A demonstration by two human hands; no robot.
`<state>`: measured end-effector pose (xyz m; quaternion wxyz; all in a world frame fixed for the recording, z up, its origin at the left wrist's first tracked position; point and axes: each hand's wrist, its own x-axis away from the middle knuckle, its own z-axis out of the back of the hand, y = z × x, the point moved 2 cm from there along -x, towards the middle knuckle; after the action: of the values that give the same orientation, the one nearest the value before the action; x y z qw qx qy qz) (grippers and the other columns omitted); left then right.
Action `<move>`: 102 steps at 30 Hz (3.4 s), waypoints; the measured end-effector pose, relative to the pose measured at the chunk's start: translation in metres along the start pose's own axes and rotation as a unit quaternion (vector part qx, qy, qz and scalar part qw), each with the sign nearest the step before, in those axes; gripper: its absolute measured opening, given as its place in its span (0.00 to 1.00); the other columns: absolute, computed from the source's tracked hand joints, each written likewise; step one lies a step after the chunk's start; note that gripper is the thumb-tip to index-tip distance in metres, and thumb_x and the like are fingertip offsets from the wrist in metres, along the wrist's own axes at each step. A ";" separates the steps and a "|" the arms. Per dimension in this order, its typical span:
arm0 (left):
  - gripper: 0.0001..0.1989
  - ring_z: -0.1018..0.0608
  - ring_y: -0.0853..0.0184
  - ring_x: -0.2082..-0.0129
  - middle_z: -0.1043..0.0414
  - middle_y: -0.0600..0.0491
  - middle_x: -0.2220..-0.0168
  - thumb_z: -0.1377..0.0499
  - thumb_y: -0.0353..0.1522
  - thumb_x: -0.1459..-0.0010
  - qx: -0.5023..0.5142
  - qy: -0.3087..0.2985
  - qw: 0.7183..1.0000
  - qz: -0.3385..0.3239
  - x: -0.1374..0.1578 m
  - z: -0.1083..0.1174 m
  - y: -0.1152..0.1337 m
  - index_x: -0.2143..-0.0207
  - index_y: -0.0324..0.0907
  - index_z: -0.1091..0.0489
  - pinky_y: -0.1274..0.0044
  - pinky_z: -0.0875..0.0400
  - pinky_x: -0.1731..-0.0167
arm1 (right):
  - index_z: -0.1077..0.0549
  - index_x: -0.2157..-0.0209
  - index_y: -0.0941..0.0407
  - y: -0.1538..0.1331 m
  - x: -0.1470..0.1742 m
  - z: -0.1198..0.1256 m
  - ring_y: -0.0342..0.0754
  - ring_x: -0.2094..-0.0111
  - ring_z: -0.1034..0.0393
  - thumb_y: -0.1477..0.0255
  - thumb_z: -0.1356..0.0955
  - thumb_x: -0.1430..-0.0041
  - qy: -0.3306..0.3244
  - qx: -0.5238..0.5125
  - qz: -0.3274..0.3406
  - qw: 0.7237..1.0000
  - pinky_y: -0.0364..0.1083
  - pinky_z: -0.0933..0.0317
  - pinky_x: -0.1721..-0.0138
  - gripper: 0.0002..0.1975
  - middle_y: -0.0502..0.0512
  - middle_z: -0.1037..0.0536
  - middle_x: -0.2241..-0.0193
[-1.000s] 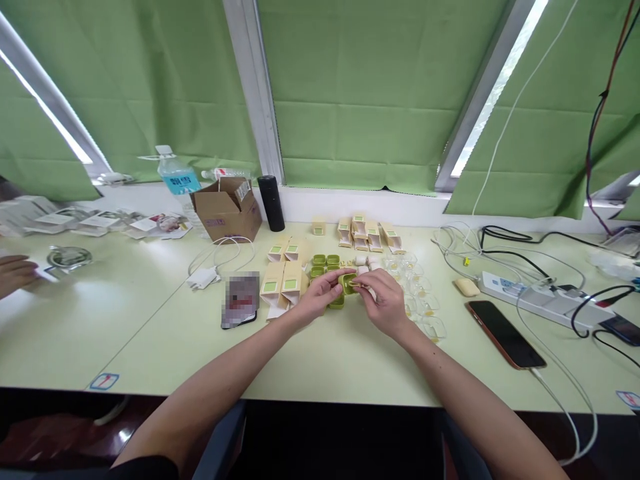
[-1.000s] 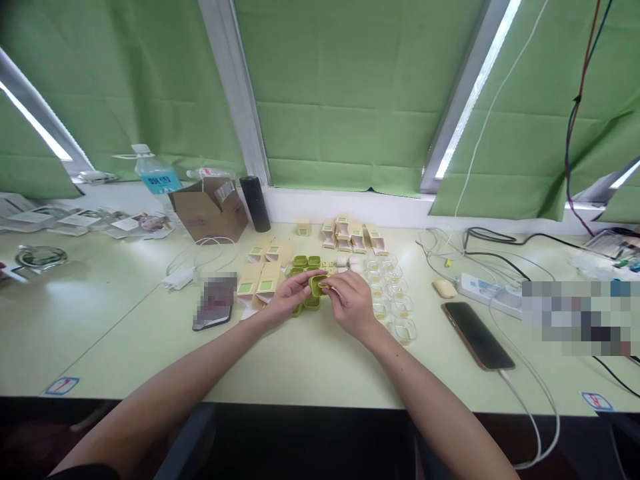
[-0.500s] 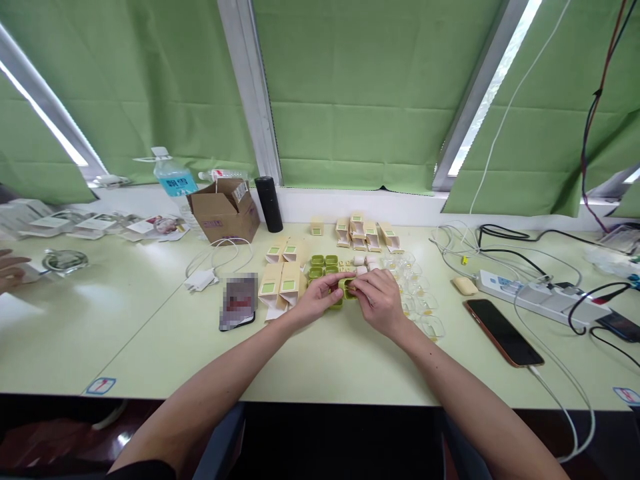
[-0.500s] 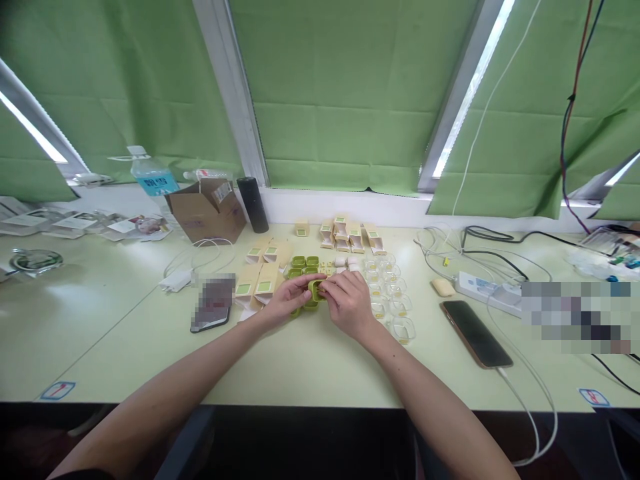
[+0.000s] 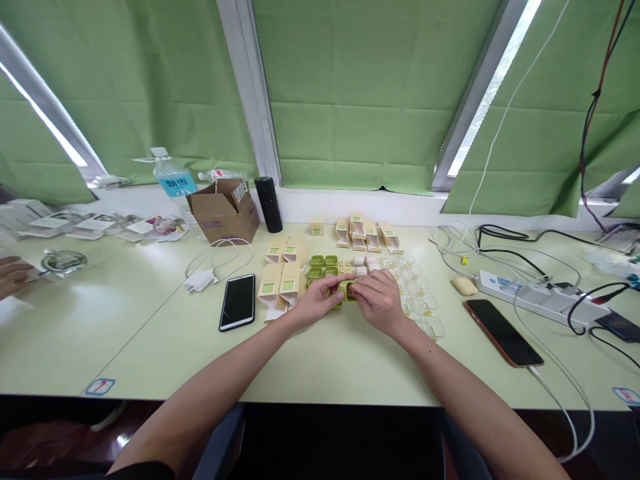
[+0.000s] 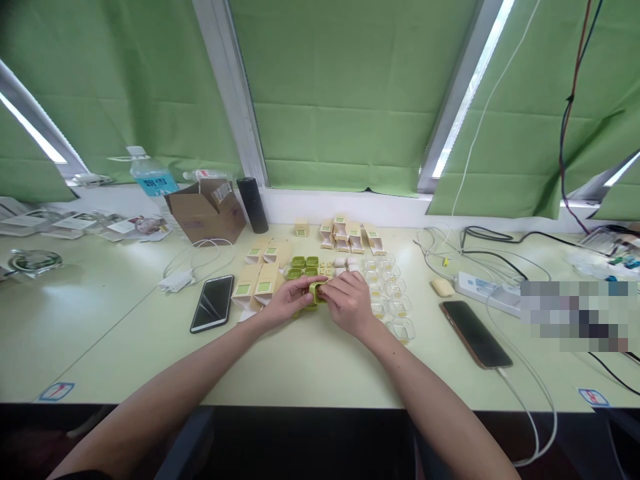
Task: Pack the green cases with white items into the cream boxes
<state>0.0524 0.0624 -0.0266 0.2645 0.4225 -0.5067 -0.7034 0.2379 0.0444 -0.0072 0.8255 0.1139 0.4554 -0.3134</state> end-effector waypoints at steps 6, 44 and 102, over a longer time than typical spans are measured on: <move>0.30 0.25 0.57 0.52 0.25 0.45 0.55 0.37 0.50 0.38 -0.029 0.003 1.000 -0.011 -0.001 0.002 -0.002 0.39 0.44 0.27 0.64 0.31 0.47 | 0.21 0.70 0.49 0.003 -0.001 0.000 0.46 0.73 0.34 0.68 0.33 0.30 -0.010 -0.010 -0.013 1.000 0.51 0.50 0.67 0.13 0.48 0.20 0.77; 0.31 0.20 0.59 0.55 0.20 0.45 0.57 0.30 0.47 0.44 0.166 0.047 0.984 0.037 -0.004 0.006 -0.004 0.42 0.43 0.26 0.70 0.27 0.53 | 0.28 0.53 0.54 -0.003 -0.002 0.010 0.56 0.59 0.23 0.75 0.29 0.38 0.086 -0.074 0.051 0.992 0.54 0.29 0.63 0.12 0.61 0.19 0.60; 0.25 0.37 0.51 0.40 0.34 0.44 0.41 0.36 0.35 0.38 -0.374 0.123 0.904 -0.168 0.005 0.000 0.008 0.39 0.48 0.34 0.57 0.39 0.39 | 0.34 0.37 0.50 -0.002 0.010 -0.009 0.59 0.46 0.27 0.76 0.33 0.36 0.034 -0.113 -0.064 0.991 0.60 0.27 0.47 0.26 0.63 0.27 0.48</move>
<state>0.0497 0.0552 -0.0204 0.3417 0.4545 -0.0912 -0.8175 0.2340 0.0431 -0.0199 0.7951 0.0010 0.5224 -0.3080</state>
